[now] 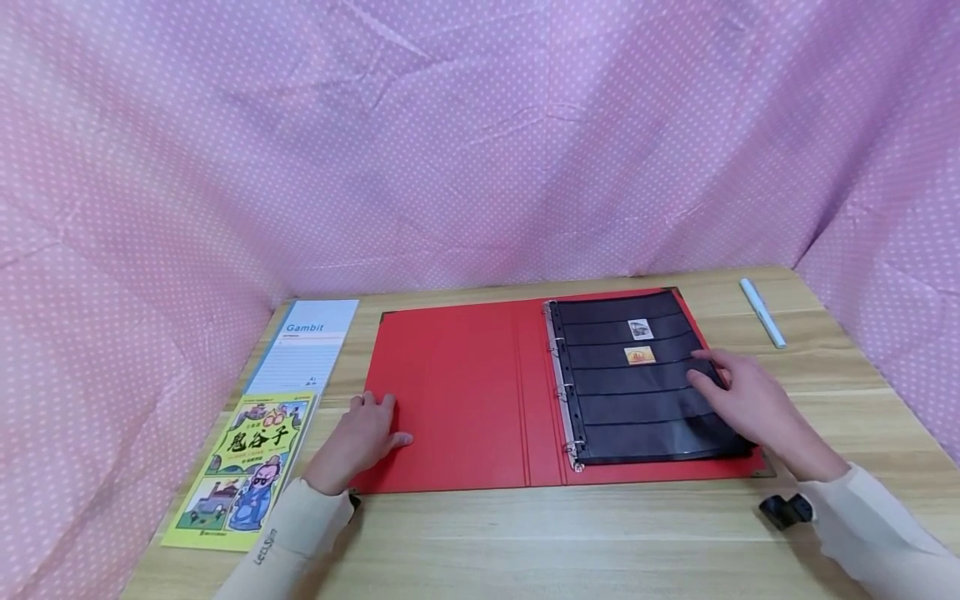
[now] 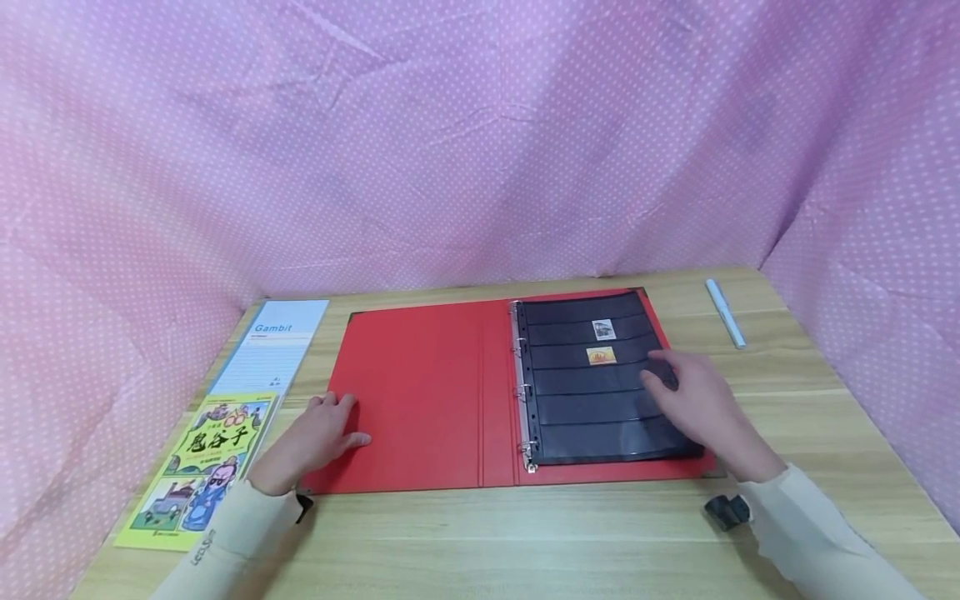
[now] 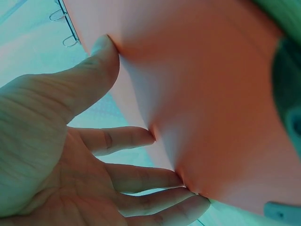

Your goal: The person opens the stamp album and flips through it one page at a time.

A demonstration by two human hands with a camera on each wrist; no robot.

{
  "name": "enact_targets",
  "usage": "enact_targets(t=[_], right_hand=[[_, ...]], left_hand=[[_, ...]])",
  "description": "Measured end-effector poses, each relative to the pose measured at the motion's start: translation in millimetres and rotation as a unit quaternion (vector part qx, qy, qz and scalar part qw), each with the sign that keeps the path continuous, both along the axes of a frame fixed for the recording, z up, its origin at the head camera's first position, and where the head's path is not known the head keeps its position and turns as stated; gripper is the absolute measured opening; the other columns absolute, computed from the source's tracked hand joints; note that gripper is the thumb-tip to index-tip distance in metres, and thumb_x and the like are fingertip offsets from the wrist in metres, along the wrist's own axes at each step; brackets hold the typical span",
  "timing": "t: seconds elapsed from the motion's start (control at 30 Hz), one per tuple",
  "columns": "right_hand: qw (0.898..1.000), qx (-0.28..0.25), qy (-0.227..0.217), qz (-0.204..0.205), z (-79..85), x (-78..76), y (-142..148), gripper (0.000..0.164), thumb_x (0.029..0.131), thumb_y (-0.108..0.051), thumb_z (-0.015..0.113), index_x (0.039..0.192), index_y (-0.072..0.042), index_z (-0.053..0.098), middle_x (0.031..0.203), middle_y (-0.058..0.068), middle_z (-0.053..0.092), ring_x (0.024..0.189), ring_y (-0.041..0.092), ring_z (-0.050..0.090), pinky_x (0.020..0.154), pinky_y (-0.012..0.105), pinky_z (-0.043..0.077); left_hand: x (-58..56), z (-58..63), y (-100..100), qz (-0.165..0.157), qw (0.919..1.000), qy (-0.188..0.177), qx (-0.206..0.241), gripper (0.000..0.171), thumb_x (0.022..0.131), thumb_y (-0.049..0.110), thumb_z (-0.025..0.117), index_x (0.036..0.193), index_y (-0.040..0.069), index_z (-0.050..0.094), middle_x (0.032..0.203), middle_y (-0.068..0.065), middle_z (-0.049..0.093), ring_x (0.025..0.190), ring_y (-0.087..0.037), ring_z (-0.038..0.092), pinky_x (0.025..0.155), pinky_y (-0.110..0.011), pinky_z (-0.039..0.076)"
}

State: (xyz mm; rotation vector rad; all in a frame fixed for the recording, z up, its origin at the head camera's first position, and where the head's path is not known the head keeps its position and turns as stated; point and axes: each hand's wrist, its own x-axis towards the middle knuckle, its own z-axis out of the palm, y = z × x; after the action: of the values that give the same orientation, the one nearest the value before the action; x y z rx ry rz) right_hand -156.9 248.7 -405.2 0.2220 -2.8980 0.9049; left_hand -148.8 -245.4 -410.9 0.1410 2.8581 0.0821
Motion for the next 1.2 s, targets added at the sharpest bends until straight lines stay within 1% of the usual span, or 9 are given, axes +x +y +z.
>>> enact_targets(t=[0.1,0.17,0.27,0.37,0.57,0.7,0.77,0.93,1.2], right_hand=[[0.999,-0.037,0.035,0.018,7.9,4.2,-1.3,0.037,0.096,-0.026,0.055,0.124,-0.001,0.058,0.123,0.024,0.055,0.099,0.036,0.051,0.075,0.049,0.042],[0.996,-0.061,0.056,0.041,12.8,7.1,-3.3,0.033,0.096,-0.021,0.056,0.125,-0.006,0.059,0.128,0.017,0.055,0.103,0.027,0.051,0.079,0.039,0.043],[0.986,-0.093,0.079,0.113,19.3,10.0,-8.7,0.032,0.096,-0.012,0.055,0.128,-0.012,0.058,0.137,0.008,0.050,0.119,0.015,0.047,0.092,0.023,0.039],[0.971,-0.113,0.082,0.194,25.3,11.8,-17.1,0.040,0.095,-0.004,0.053,0.133,-0.017,0.054,0.145,0.006,0.041,0.132,0.006,0.032,0.099,0.009,0.024],[0.935,-0.151,0.113,0.302,39.0,10.9,-31.7,0.044,0.093,0.001,0.048,0.137,-0.007,0.048,0.149,0.014,0.033,0.138,0.022,0.026,0.107,0.018,0.020],[0.897,-0.214,0.157,0.354,51.2,3.4,-37.8,0.042,0.099,-0.015,0.040,0.135,0.007,0.045,0.146,0.025,0.031,0.138,0.034,0.023,0.109,0.026,0.019],[0.889,-0.228,0.174,0.358,58.3,-0.4,-41.0,0.051,0.101,-0.029,0.037,0.134,0.009,0.044,0.146,0.026,0.031,0.137,0.035,0.023,0.109,0.029,0.018],[0.891,-0.228,0.184,0.347,70.9,-3.6,-52.4,0.063,0.100,-0.045,0.035,0.135,0.006,0.046,0.147,0.023,0.031,0.137,0.035,0.023,0.108,0.031,0.018],[0.891,-0.244,0.176,0.341,77.0,-5.4,-67.8,0.065,0.099,-0.047,0.035,0.140,0.003,0.041,0.151,0.019,0.025,0.138,0.037,0.017,0.108,0.034,0.016]], left_hand=[[-0.3,0.2,0.4,0.003,1.0000,-0.002,0.002,0.062,0.069,0.031,0.085,0.111,0.002,0.050,0.099,-0.020,0.049,0.096,-0.035,0.048,0.065,-0.041,0.056],[-0.5,-0.2,0.5,0.005,1.0000,-0.003,0.002,0.062,0.069,0.031,0.085,0.111,0.002,0.050,0.100,-0.021,0.049,0.096,-0.035,0.048,0.065,-0.041,0.056],[0.0,0.2,0.5,0.003,1.0000,-0.001,0.003,0.062,0.069,0.031,0.085,0.111,0.002,0.050,0.099,-0.020,0.049,0.096,-0.035,0.048,0.065,-0.041,0.056],[1.0,-0.1,0.3,0.001,1.0000,0.002,0.003,0.061,0.069,0.031,0.085,0.110,0.002,0.050,0.098,-0.020,0.049,0.096,-0.035,0.048,0.065,-0.041,0.056],[2.3,-1.1,0.5,-0.006,0.9999,0.012,0.006,0.060,0.069,0.031,0.085,0.109,0.003,0.051,0.096,-0.019,0.049,0.094,-0.034,0.048,0.062,-0.038,0.056],[3.6,-0.5,0.0,-0.015,0.9996,0.023,0.003,0.058,0.069,0.031,0.085,0.106,0.002,0.051,0.092,-0.017,0.049,0.090,-0.032,0.049,0.062,-0.037,0.055],[4.2,0.1,0.0,-0.019,0.9994,0.028,0.002,0.057,0.069,0.031,0.085,0.105,0.002,0.051,0.091,-0.017,0.049,0.089,-0.032,0.049,0.062,-0.037,0.055],[4.9,0.8,-0.1,-0.025,0.9992,0.031,0.000,0.058,0.070,0.032,0.084,0.106,0.002,0.051,0.090,-0.017,0.049,0.089,-0.032,0.049,0.061,-0.036,0.055],[4.1,0.7,0.0,-0.029,0.9991,0.029,-0.007,0.057,0.071,0.033,0.084,0.107,0.002,0.052,0.090,-0.016,0.050,0.088,-0.030,0.049,0.060,-0.034,0.054]])
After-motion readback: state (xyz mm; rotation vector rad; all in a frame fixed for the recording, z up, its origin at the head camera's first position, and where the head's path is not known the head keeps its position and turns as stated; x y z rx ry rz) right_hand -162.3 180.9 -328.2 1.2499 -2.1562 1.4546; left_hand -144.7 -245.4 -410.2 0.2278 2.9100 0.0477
